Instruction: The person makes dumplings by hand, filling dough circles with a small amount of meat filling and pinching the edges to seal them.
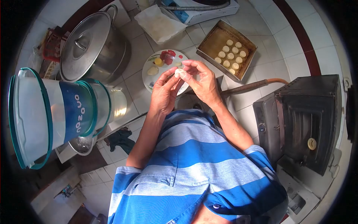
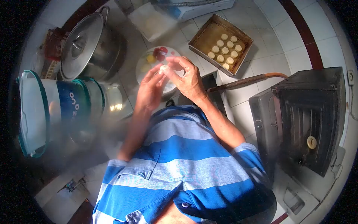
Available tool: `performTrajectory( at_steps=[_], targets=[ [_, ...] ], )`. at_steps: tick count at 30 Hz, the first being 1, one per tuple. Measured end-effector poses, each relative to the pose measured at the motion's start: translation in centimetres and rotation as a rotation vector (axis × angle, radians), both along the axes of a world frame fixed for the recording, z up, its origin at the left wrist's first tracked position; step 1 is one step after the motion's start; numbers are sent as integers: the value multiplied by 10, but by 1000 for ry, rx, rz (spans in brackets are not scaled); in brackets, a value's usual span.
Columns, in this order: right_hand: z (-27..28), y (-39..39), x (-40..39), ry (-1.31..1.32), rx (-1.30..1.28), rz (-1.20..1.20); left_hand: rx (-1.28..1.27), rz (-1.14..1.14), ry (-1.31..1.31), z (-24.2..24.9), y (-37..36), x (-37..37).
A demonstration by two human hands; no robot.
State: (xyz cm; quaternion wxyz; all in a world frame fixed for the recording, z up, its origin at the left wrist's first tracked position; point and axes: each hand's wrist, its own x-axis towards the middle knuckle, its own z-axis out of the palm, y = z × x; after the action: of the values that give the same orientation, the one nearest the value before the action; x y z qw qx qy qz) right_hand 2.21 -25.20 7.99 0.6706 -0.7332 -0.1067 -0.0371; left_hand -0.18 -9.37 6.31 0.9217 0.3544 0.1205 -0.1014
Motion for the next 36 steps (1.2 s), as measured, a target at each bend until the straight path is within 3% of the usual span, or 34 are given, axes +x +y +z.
performTrajectory(
  at_steps=[7, 11, 13, 17, 19, 22, 27, 30, 31, 33, 34, 35, 36],
  targets=[
    [-10, 26, -13, 128, 217, -16, -165, -144, 90, -13, 40, 6],
    [-5, 37, -18, 118, 215, -42, -207, -183, 108, -13, 50, 3],
    [-1, 41, -18, 35, -12, -75, -196, -184, 109, -11, 54, 1],
    [-6, 43, -13, 62, 37, -40, -230, -192, 123, -12, 60, 3],
    [1, 41, -10, -170, -123, -38, -228, -181, 116, -15, 63, 1],
    [10, 34, -8, -144, -255, 31, -210, -170, 109, -11, 60, -2],
    [-12, 26, 1, -93, -269, 130, -103, -114, 100, -19, 54, 1],
    [-41, 12, 14, -102, -218, 35, 333, -102, 31, -55, 51, 5],
    [-52, 7, 19, -101, -219, 40, 332, -98, 33, -63, 51, 7],
    [-71, -1, 30, 118, -290, -125, 762, -202, -114, -79, 51, 12],
    [-77, -3, 34, 69, -346, -132, 980, -108, -333, -93, 48, 14],
    [-84, -4, 37, 71, -346, -127, 981, -105, -328, -106, 49, 16],
    [-86, -2, 40, 37, -403, -106, 1169, -121, -515, -106, 53, 19]
  ],
)
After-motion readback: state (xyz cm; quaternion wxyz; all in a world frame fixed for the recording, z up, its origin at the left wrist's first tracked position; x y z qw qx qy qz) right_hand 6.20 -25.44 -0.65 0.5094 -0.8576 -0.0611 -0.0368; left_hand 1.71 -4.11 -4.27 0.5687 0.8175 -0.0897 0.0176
